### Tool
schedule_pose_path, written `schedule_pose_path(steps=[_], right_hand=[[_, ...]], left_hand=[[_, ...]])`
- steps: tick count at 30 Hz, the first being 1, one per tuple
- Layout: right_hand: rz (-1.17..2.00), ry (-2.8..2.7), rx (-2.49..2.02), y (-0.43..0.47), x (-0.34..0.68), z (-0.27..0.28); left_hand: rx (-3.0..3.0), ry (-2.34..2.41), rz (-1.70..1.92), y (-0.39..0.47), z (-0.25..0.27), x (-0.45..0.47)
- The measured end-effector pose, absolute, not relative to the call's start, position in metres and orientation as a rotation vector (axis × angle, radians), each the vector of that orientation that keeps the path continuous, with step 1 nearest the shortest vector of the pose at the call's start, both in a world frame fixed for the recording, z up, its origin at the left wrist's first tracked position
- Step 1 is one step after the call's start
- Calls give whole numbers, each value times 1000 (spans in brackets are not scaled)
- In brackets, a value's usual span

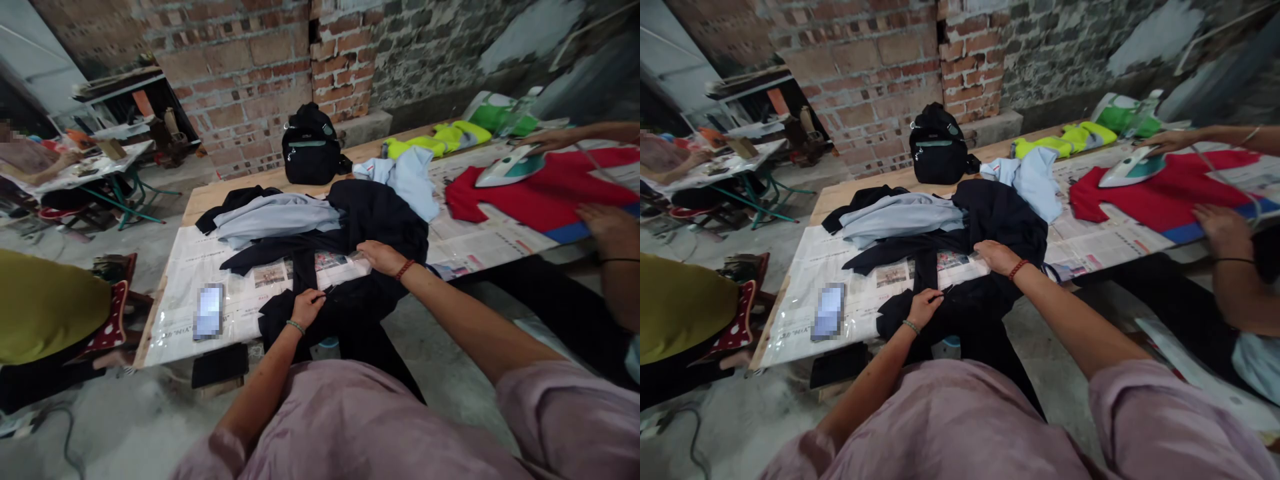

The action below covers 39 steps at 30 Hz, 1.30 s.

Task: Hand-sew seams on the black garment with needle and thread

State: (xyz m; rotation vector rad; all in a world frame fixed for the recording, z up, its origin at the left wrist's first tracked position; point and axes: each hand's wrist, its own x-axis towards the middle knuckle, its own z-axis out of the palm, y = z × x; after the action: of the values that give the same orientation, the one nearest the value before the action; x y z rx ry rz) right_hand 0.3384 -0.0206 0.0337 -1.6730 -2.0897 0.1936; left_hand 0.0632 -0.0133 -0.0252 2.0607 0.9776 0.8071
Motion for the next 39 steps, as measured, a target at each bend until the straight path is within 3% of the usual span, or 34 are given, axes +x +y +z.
schedule_pose_path(steps=[8,11,15,30,39], right_hand=[[256,-1617,-1676,-35,294,32],[397,-1630,-1676,-47,253,15],[332,-1711,-1779,-55,224,-14],[59,-1907,-2052,-51,262,-41],[41,-1893,-1735,-57,267,-27]], left_hand=[[2052,980,813,-13,-26,64],[2058,986,811,-12,-27,64],[2034,999,824,-12,-26,64],[2320,913,603,-17,-21,59],[2749,832,800,-29,-28,43]])
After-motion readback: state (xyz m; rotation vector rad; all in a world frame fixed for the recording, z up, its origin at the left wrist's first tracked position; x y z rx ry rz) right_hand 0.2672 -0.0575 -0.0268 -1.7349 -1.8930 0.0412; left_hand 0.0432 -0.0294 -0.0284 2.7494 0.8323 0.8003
